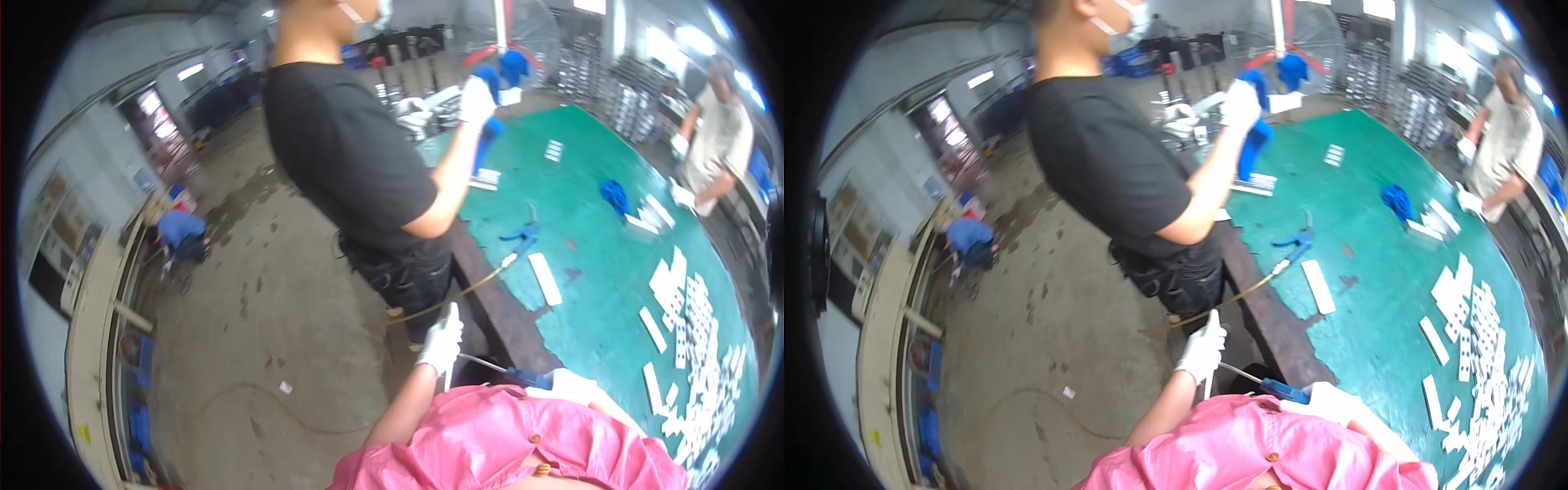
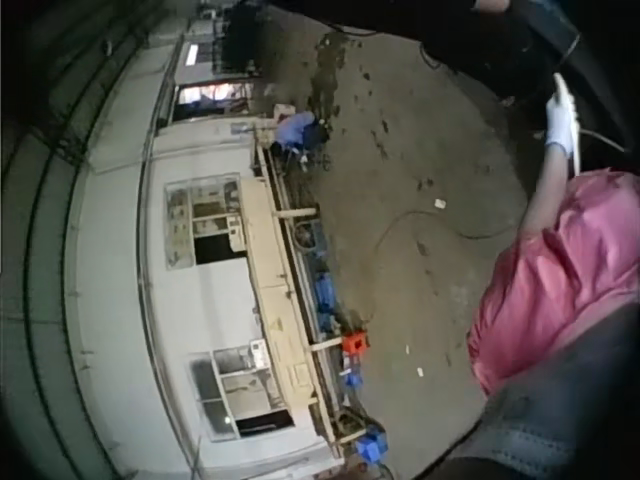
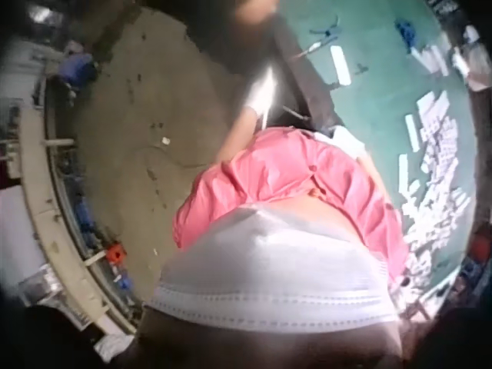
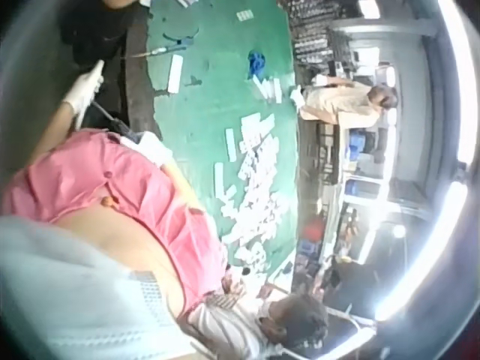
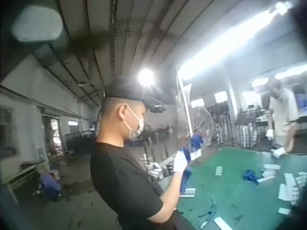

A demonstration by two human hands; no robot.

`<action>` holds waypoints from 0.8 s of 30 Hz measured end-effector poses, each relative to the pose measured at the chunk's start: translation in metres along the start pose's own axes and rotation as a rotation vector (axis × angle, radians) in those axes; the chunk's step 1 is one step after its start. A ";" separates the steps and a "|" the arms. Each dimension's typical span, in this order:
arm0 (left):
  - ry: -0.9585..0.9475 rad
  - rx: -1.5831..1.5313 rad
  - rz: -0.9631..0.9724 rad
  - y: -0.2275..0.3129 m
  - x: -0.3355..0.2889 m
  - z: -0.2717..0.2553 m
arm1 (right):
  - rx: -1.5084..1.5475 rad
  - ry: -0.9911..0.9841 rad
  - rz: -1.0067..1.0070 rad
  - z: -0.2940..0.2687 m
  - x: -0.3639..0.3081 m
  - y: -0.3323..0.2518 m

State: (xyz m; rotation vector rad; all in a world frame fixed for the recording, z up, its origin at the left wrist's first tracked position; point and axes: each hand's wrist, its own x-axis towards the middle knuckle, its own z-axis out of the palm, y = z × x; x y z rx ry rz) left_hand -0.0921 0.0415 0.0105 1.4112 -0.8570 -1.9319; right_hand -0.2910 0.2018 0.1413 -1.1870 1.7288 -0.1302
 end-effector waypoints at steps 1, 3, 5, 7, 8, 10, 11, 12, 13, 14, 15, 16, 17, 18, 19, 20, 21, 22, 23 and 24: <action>0.041 0.006 -0.024 0.003 0.000 0.000 | 0.035 -0.010 0.005 -0.002 0.004 0.000; 0.068 0.059 -0.035 0.011 0.004 0.004 | 0.138 0.021 0.040 -0.004 0.016 0.015; 0.016 0.028 -0.067 0.015 0.016 0.009 | 0.145 0.035 -0.010 -0.008 0.018 0.022; -0.061 0.095 0.033 0.021 0.032 0.022 | 0.079 0.034 0.016 -0.012 0.011 0.021; -0.046 0.083 0.022 0.031 0.026 0.023 | 0.075 0.046 -0.024 -0.015 0.021 0.023; -0.031 0.096 0.013 0.046 0.015 0.033 | 0.143 0.100 -0.020 -0.014 0.015 0.025; -0.014 0.126 0.045 0.050 0.022 0.036 | 0.207 0.146 -0.010 -0.015 0.016 0.024; -0.014 0.092 0.029 0.052 0.027 0.036 | 0.221 0.121 0.009 -0.015 0.018 0.021; -0.020 0.059 0.020 0.053 0.032 0.036 | 0.179 0.128 -0.044 -0.016 0.018 0.019; -0.060 0.006 0.020 0.048 0.044 0.030 | 0.136 0.137 -0.102 -0.015 0.021 0.017; -0.056 0.014 0.005 0.046 0.048 0.027 | 0.148 0.128 -0.093 -0.014 0.024 0.015; -0.064 -0.011 0.016 0.045 0.051 0.028 | 0.114 0.126 -0.091 -0.013 0.027 0.015; -0.072 -0.037 0.032 0.044 0.052 0.029 | 0.078 0.126 -0.092 -0.012 0.030 0.014; -0.049 -0.009 0.051 0.045 0.052 0.031 | 0.087 0.141 -0.074 -0.013 0.032 0.010; -0.047 -0.007 0.046 0.045 0.052 0.031 | 0.091 0.137 -0.071 -0.014 0.034 0.008; -0.026 -0.008 0.056 0.045 0.053 0.031 | 0.070 0.126 -0.078 -0.015 0.036 0.005; -0.005 -0.009 0.068 0.046 0.053 0.031 | 0.048 0.115 -0.087 -0.015 0.037 0.003; -0.003 -0.010 0.070 0.049 0.051 0.033 | 0.055 0.111 -0.100 -0.011 0.042 0.006; 0.013 0.008 0.060 0.052 0.048 0.036 | 0.053 0.111 -0.102 -0.011 0.044 0.004; 0.030 0.024 0.050 0.054 0.047 0.037 | 0.048 0.137 -0.093 -0.011 0.046 0.002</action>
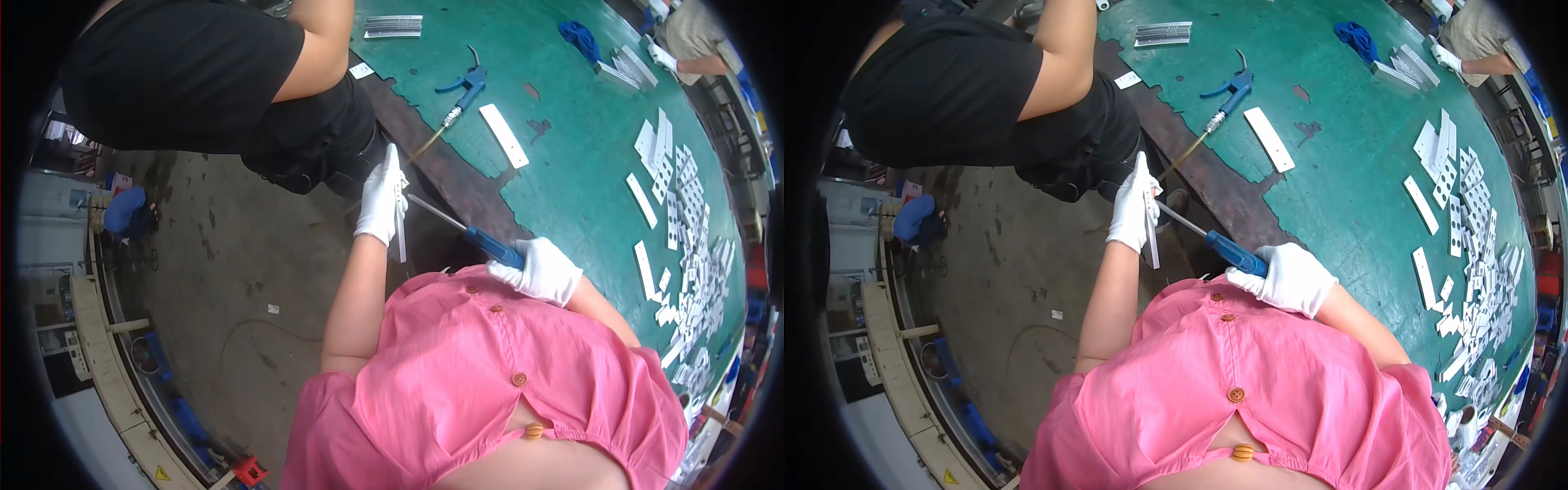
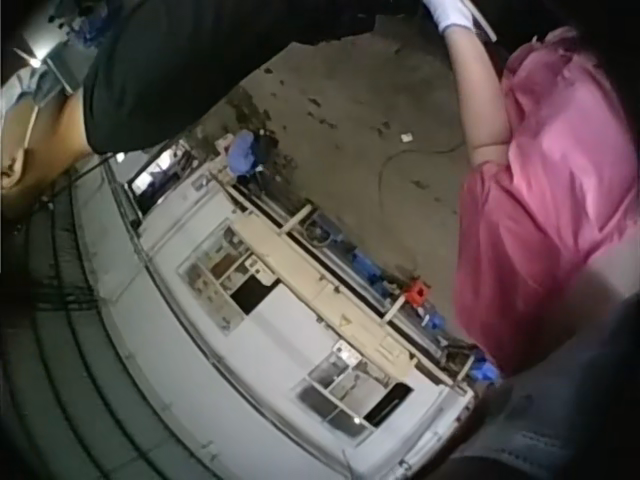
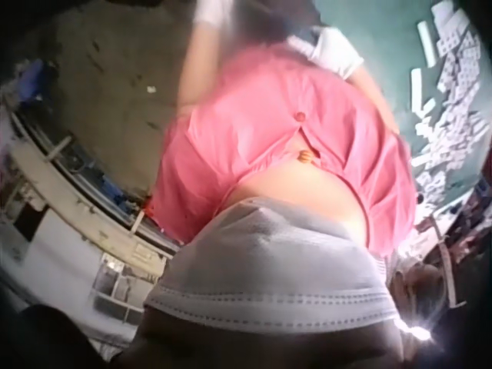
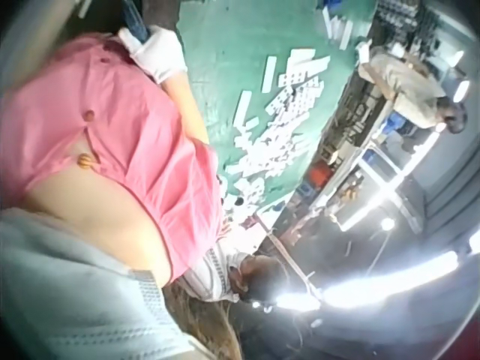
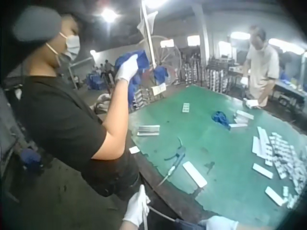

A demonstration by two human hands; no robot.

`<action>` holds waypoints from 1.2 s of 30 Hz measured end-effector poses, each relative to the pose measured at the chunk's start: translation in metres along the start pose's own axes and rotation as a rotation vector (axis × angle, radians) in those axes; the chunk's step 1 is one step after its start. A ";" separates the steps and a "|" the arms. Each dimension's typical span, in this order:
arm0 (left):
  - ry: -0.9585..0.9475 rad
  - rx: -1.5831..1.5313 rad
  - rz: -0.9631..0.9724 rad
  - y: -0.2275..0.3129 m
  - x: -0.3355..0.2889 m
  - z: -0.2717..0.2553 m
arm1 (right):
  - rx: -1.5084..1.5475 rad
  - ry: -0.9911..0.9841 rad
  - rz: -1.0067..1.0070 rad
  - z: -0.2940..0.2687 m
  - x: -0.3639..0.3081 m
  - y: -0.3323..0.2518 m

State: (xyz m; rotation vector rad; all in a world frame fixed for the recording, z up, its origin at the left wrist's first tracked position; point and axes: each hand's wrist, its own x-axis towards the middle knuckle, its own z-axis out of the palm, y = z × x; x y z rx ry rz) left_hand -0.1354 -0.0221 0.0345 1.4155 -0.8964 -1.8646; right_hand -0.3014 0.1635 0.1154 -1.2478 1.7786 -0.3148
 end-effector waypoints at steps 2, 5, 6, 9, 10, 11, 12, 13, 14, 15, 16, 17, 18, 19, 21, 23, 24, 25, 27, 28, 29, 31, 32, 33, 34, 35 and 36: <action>0.009 0.003 -0.002 0.001 0.001 -0.002 | -0.008 0.023 0.002 0.002 0.004 -0.005; 0.006 0.021 -0.018 0.006 -0.002 -0.006 | -0.019 0.054 -0.040 0.005 0.008 -0.010; 0.016 0.023 -0.017 0.006 0.000 -0.007 | -0.059 0.026 -0.028 0.005 0.009 -0.013; 0.018 0.008 -0.013 0.002 0.004 -0.017 | -0.056 0.065 -0.044 0.006 0.012 -0.015; 0.001 -0.008 -0.009 0.002 0.006 -0.017 | -0.059 0.064 -0.036 0.006 0.014 -0.012; 0.001 -0.010 -0.010 0.002 0.007 -0.017 | -0.060 0.063 -0.035 0.006 0.012 -0.013; -0.001 -0.009 0.005 0.002 0.006 -0.016 | -0.099 0.022 -0.036 0.006 0.009 -0.016; -0.006 -0.004 0.021 0.004 0.006 -0.015 | -0.134 -0.016 -0.036 0.006 0.007 -0.018; -0.010 -0.003 0.023 0.006 0.005 -0.013 | -0.142 -0.033 -0.033 0.003 0.006 -0.021; -0.001 0.012 -0.005 0.010 0.002 -0.012 | -0.141 -0.028 -0.033 0.002 0.008 -0.020; 0.011 0.026 -0.034 0.011 -0.001 -0.011 | -0.126 0.011 -0.030 -0.001 0.009 -0.019; 0.011 0.026 -0.032 0.011 -0.001 -0.012 | -0.110 0.051 -0.028 -0.002 0.010 -0.018; 0.007 0.011 -0.020 0.011 0.001 -0.014 | -0.146 0.029 -0.026 -0.004 0.007 -0.023; -0.002 -0.002 -0.007 0.011 0.003 -0.014 | -0.143 0.036 -0.025 -0.004 0.005 -0.024; 0.002 0.000 0.020 0.011 0.003 -0.012 | -0.187 -0.080 -0.064 -0.002 0.001 -0.026; -0.002 0.036 0.013 0.014 -0.007 -0.011 | -0.139 0.049 -0.052 -0.004 0.004 -0.018; -0.005 0.036 0.022 0.016 -0.008 -0.012 | -0.146 0.052 -0.047 -0.005 0.002 -0.020; 0.010 0.031 0.006 0.017 -0.006 -0.012 | -0.146 0.045 -0.037 -0.007 0.003 -0.021; 0.028 0.029 -0.012 0.017 -0.005 -0.010 | -0.217 -0.085 -0.111 -0.004 0.000 -0.021; 0.018 0.044 -0.001 0.016 -0.007 -0.011 | -0.207 -0.106 -0.080 -0.004 -0.002 -0.023; 0.009 0.059 0.008 0.015 -0.009 -0.012 | -0.208 -0.101 -0.083 -0.005 0.000 -0.021; -0.016 0.035 0.006 0.015 -0.007 -0.015 | -0.106 0.056 -0.045 -0.008 0.005 -0.015; -0.039 0.011 -0.001 0.015 -0.008 -0.015 | -0.131 0.062 -0.050 -0.008 0.000 -0.018; -0.037 0.009 -0.002 0.014 -0.010 -0.013 | -0.203 0.028 -0.105 -0.005 -0.008 -0.022; -0.008 0.063 0.009 0.019 -0.014 -0.009 | -0.206 -0.019 -0.115 -0.001 -0.010 -0.021; 0.020 0.118 0.019 0.023 -0.016 -0.006 | -0.209 -0.067 -0.123 0.001 -0.009 -0.020; -0.005 0.109 0.004 0.020 -0.011 -0.010 | -0.225 -0.032 -0.097 -0.002 -0.009 -0.021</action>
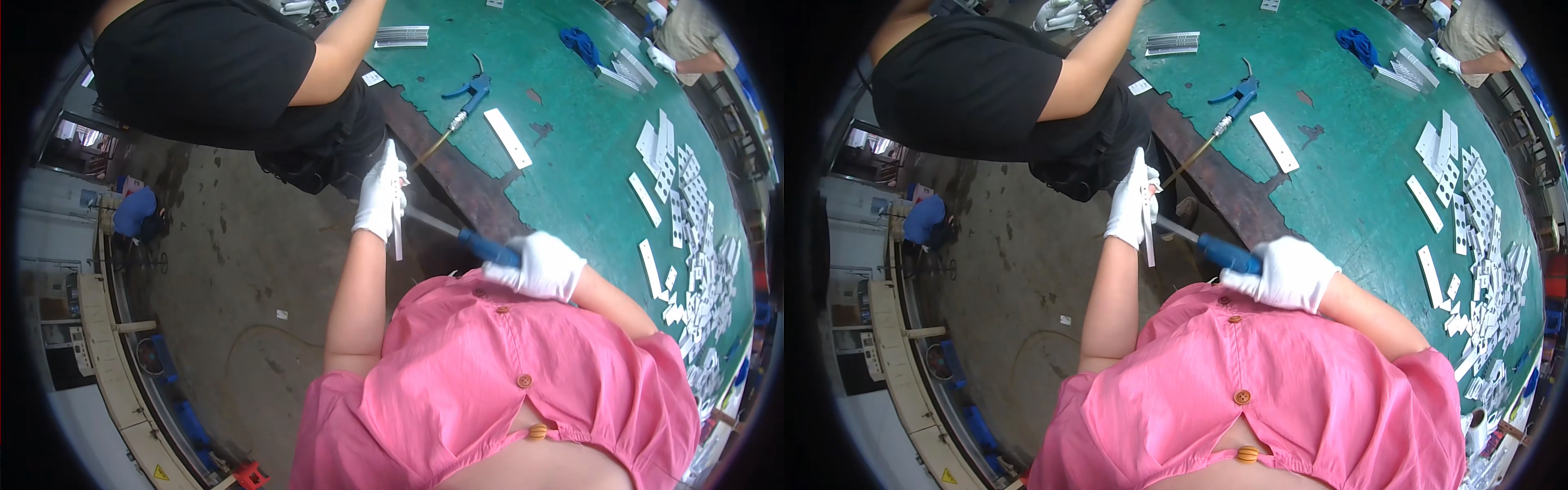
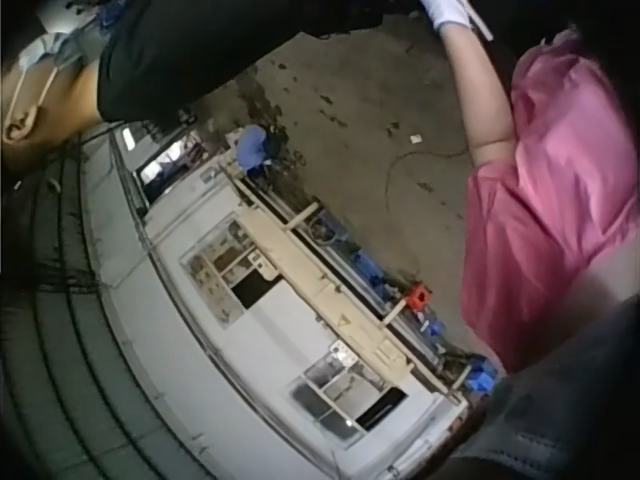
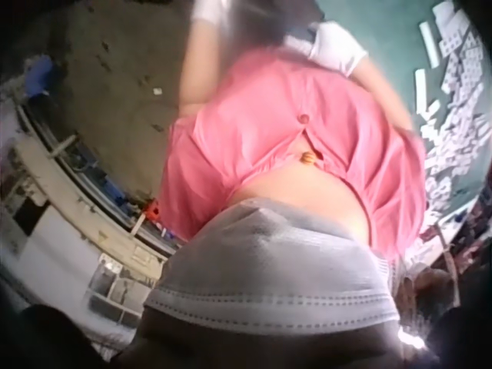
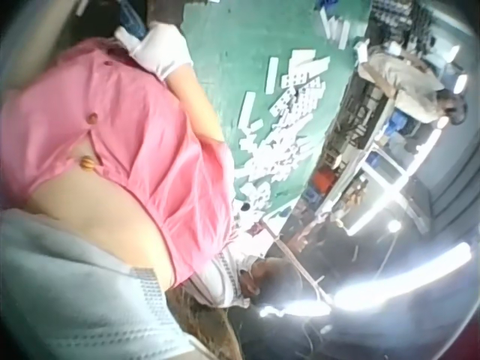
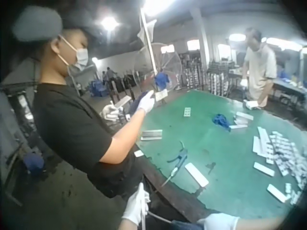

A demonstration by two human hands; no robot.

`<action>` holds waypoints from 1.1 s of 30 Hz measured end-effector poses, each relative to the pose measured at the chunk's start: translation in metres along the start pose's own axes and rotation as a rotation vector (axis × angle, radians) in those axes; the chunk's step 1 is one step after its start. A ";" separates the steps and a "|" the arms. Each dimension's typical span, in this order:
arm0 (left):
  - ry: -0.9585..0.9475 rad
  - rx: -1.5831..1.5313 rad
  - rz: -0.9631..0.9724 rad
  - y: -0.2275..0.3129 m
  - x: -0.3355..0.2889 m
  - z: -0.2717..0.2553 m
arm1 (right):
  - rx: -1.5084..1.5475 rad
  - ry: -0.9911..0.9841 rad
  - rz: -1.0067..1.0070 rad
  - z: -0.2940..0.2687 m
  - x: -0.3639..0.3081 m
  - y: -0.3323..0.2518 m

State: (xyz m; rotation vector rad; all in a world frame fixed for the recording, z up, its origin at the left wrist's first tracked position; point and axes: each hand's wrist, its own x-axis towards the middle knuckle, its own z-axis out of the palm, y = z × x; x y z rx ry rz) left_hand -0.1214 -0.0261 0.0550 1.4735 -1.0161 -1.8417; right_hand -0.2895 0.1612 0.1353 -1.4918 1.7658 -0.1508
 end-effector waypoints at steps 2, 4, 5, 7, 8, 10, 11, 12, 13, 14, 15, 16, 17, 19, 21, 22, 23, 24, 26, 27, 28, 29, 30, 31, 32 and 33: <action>-0.001 -0.006 -0.001 0.002 -0.004 0.001 | 0.108 0.123 0.028 -0.001 0.000 0.007; -0.003 -0.006 -0.004 0.001 -0.005 0.002 | 0.060 0.054 0.012 0.001 -0.003 0.005; -0.014 0.009 -0.003 0.001 -0.005 0.003 | 0.018 -0.019 -0.022 0.002 -0.006 0.001; -0.023 0.031 -0.013 -0.002 -0.003 0.002 | 0.061 0.041 0.020 -0.003 -0.008 0.001; -0.054 -0.012 0.012 -0.005 -0.002 0.001 | 0.084 0.107 0.019 0.000 -0.003 0.008; -0.013 0.022 0.030 -0.002 -0.004 0.007 | 0.038 0.102 0.015 -0.002 -0.004 0.006; -0.016 0.033 0.045 -0.001 -0.002 0.007 | 0.053 0.080 0.026 -0.002 -0.008 0.003; -0.035 0.033 0.036 -0.003 -0.005 0.005 | 0.058 0.072 0.009 -0.002 -0.010 0.002; -0.060 0.036 0.028 0.003 -0.011 0.008 | 0.065 0.069 -0.004 -0.001 -0.010 0.002; -0.040 0.008 0.054 0.001 -0.011 0.006 | 0.100 0.143 -0.004 -0.001 -0.008 0.004; -0.019 -0.019 0.080 0.000 -0.009 0.003 | 0.108 0.173 0.001 0.001 -0.005 0.007; -0.025 -0.040 0.069 0.002 -0.011 0.004 | 0.083 0.133 0.006 0.000 -0.006 0.004; 0.048 0.027 0.078 0.008 -0.018 0.009 | 0.056 0.098 0.004 -0.002 -0.006 -0.001; 0.065 0.028 0.094 0.006 -0.018 0.008 | 0.068 0.107 0.007 0.002 -0.007 0.000; 0.085 0.014 0.153 0.008 -0.022 0.008 | 0.076 0.121 0.005 0.004 -0.007 0.000; 0.053 -0.033 0.210 0.007 -0.021 0.007 | 0.079 0.118 -0.008 0.006 -0.008 -0.001; 0.022 -0.080 0.267 0.007 -0.021 0.006 | 0.082 0.115 -0.022 0.008 -0.009 -0.002; 0.040 -0.115 0.280 0.006 -0.025 0.007 | 0.087 0.106 -0.018 0.010 -0.010 -0.003; 0.040 -0.132 0.301 0.005 -0.023 0.004 | 0.074 0.130 -0.028 0.011 -0.010 -0.004; 0.039 -0.141 0.290 0.007 -0.025 0.001 | 0.079 0.126 -0.024 0.013 -0.011 -0.005; 0.051 -0.118 0.302 0.008 -0.029 0.000 | 0.074 0.116 -0.035 0.014 -0.012 -0.007; 0.081 -0.064 0.334 0.008 -0.029 -0.001 | 0.070 0.107 -0.047 0.016 -0.012 -0.008; 0.081 -0.067 0.348 0.009 -0.030 -0.001 | 0.076 0.103 -0.041 0.017 -0.013 -0.007; 0.081 -0.071 0.361 0.010 -0.032 -0.001 | 0.074 0.124 -0.055 0.018 -0.013 -0.007; 0.083 -0.057 0.397 0.010 -0.036 0.000 | 0.072 0.146 -0.068 0.019 -0.014 -0.006; 0.080 -0.052 0.389 0.011 -0.037 0.001 | 0.079 0.143 -0.061 0.019 -0.015 -0.007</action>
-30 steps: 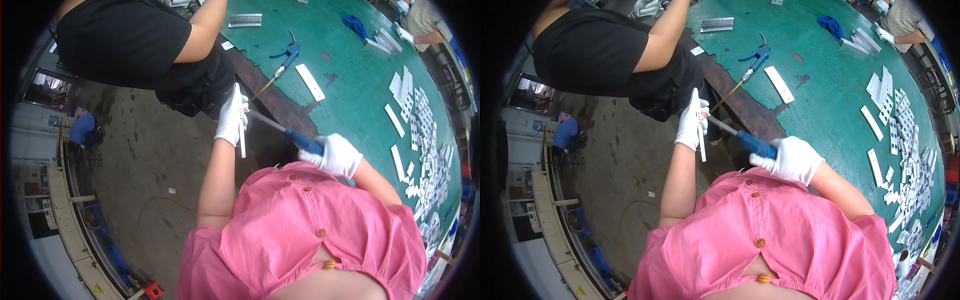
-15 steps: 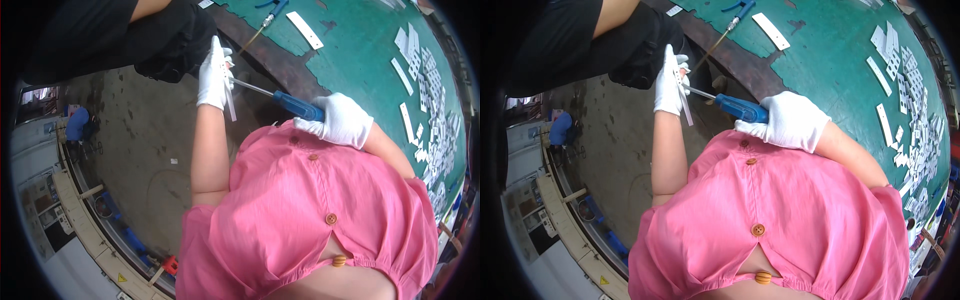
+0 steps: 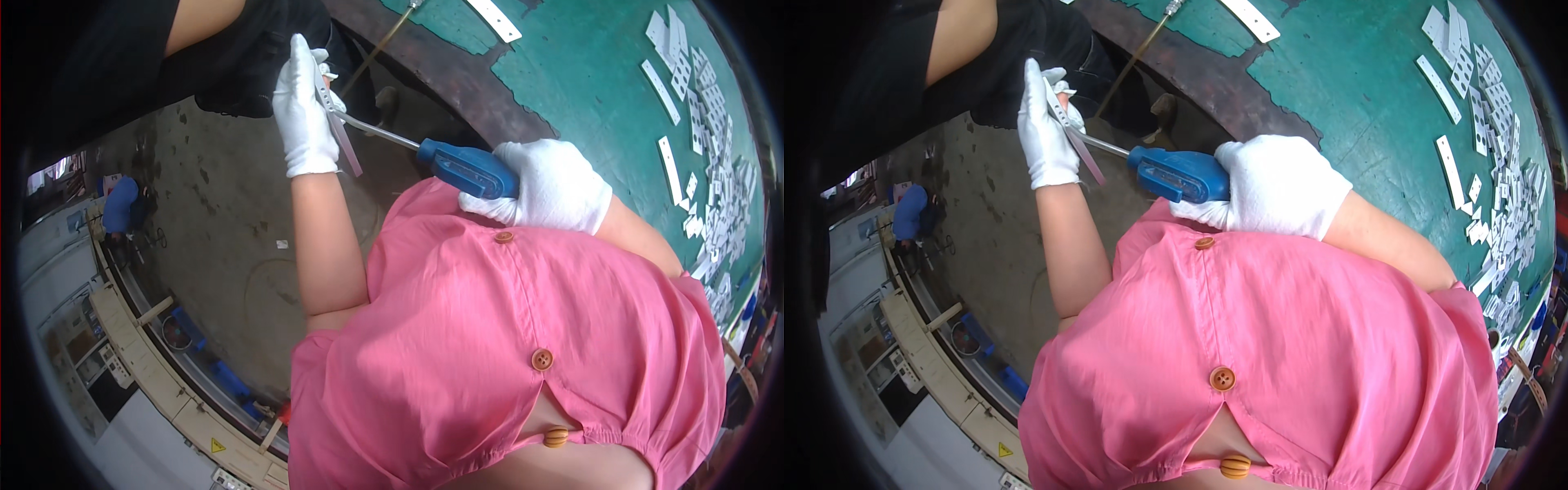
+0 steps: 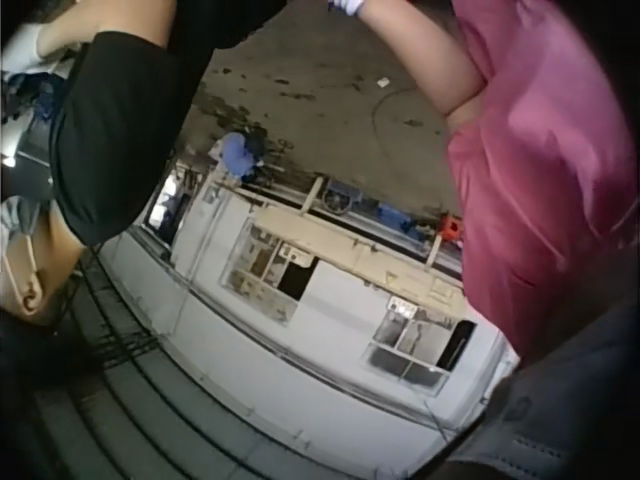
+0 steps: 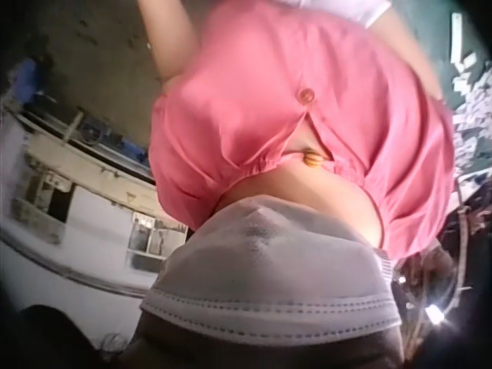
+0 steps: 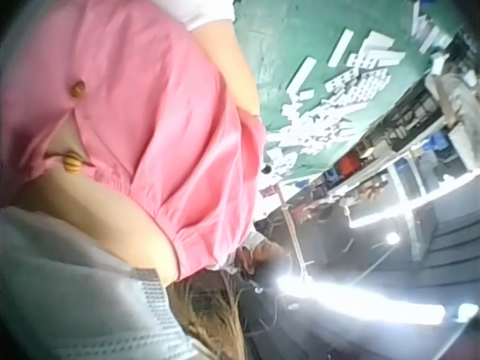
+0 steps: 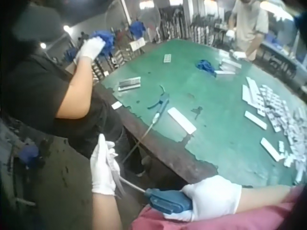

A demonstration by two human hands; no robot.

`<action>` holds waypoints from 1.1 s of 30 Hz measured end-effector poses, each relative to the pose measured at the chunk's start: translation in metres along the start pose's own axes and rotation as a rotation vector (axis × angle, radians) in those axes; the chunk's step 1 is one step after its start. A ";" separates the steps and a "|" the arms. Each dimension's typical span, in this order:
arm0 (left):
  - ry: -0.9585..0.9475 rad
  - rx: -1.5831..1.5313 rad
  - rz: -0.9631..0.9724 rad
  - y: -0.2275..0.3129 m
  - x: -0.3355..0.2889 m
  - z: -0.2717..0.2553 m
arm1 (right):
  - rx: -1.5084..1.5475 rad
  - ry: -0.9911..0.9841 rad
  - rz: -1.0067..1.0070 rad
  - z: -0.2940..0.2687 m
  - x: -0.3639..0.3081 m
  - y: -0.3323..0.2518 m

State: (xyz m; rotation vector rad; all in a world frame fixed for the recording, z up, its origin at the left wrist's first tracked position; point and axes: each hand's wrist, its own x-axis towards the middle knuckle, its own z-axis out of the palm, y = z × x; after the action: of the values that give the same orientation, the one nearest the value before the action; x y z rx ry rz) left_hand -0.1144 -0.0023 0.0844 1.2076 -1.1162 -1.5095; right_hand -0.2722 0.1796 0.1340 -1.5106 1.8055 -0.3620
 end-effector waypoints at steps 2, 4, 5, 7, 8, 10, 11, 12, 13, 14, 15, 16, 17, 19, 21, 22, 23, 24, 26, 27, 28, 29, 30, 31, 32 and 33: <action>-0.002 -0.011 0.051 0.003 -0.002 -0.001 | -0.009 -0.018 -0.012 -0.002 -0.003 -0.004; -0.006 -0.003 0.050 0.006 -0.002 -0.004 | -0.017 -0.017 -0.017 -0.002 -0.005 -0.003; -0.001 -0.005 0.053 0.008 -0.002 -0.005 | -0.031 -0.012 -0.027 -0.002 -0.006 -0.003; 0.006 -0.004 0.055 0.009 -0.001 -0.007 | -0.011 -0.015 -0.014 -0.002 -0.008 -0.004; -0.002 -0.018 0.066 0.008 0.000 -0.007 | 0.003 -0.016 -0.005 -0.002 -0.008 -0.005; -0.012 -0.031 0.077 0.008 0.000 -0.007 | 0.001 -0.015 -0.003 -0.001 -0.007 -0.005; -0.026 -0.028 0.070 0.007 0.000 -0.006 | -0.005 -0.012 0.000 -0.001 -0.007 -0.005; -0.040 -0.025 0.064 0.007 -0.001 -0.006 | -0.003 -0.011 0.001 -0.002 -0.007 -0.006; -0.040 -0.023 0.064 0.007 -0.001 -0.006 | 0.003 -0.027 0.012 -0.003 -0.007 -0.007; -0.043 -0.026 0.048 0.007 -0.002 -0.006 | 0.009 -0.044 0.024 -0.003 -0.007 -0.007; -0.045 -0.029 0.032 0.006 -0.002 -0.006 | 0.011 -0.044 0.023 -0.003 -0.006 -0.007; -0.045 -0.028 0.031 0.006 -0.001 -0.007 | 0.009 -0.035 0.017 -0.002 -0.006 -0.006; -0.026 -0.029 0.047 0.005 0.000 -0.007 | 0.007 -0.026 0.011 -0.002 -0.005 -0.006; -0.004 -0.031 0.064 0.004 0.000 -0.008 | 0.005 -0.041 0.013 -0.002 -0.004 -0.005; -0.005 -0.045 0.072 0.003 -0.002 -0.008 | 0.000 -0.057 0.012 -0.003 -0.003 -0.006; -0.001 -0.047 0.075 0.004 -0.004 -0.007 | 0.004 -0.055 0.011 -0.002 -0.003 -0.006; 0.014 -0.023 0.053 0.005 -0.007 -0.007 | 0.007 -0.054 0.009 -0.002 -0.002 -0.006; 0.031 -0.001 0.032 0.006 -0.009 -0.008 | 0.001 -0.058 0.003 -0.001 -0.001 -0.006; 0.061 -0.020 0.041 0.002 -0.008 -0.018 | 0.017 -0.092 -0.017 -0.001 0.001 -0.007; 0.059 -0.036 0.019 0.001 -0.009 -0.023 | 0.002 -0.102 -0.033 0.000 0.002 -0.009; 0.060 -0.057 -0.001 0.000 -0.010 -0.028 | 0.018 -0.122 -0.022 0.001 0.003 -0.011; 0.074 -0.064 -0.008 -0.003 -0.011 -0.031 | 0.032 -0.142 -0.009 0.001 0.004 -0.012; 0.107 -0.055 -0.032 -0.003 -0.014 -0.033 | 0.010 -0.157 -0.026 0.004 0.005 -0.013; 0.124 -0.062 -0.032 -0.004 -0.016 -0.036 | 0.023 -0.151 -0.022 0.006 0.005 -0.013; 0.146 -0.068 -0.034 -0.006 -0.019 -0.041 | 0.037 -0.150 -0.019 0.008 0.007 -0.015; 0.178 -0.096 -0.038 -0.008 -0.023 -0.046 | 0.033 -0.194 0.010 0.007 0.010 -0.019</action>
State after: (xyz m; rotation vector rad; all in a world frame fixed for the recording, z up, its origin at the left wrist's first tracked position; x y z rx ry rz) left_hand -0.0665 0.0162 0.0752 1.2754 -0.8984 -1.4363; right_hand -0.2535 0.1672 0.1380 -1.4608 1.6462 -0.2309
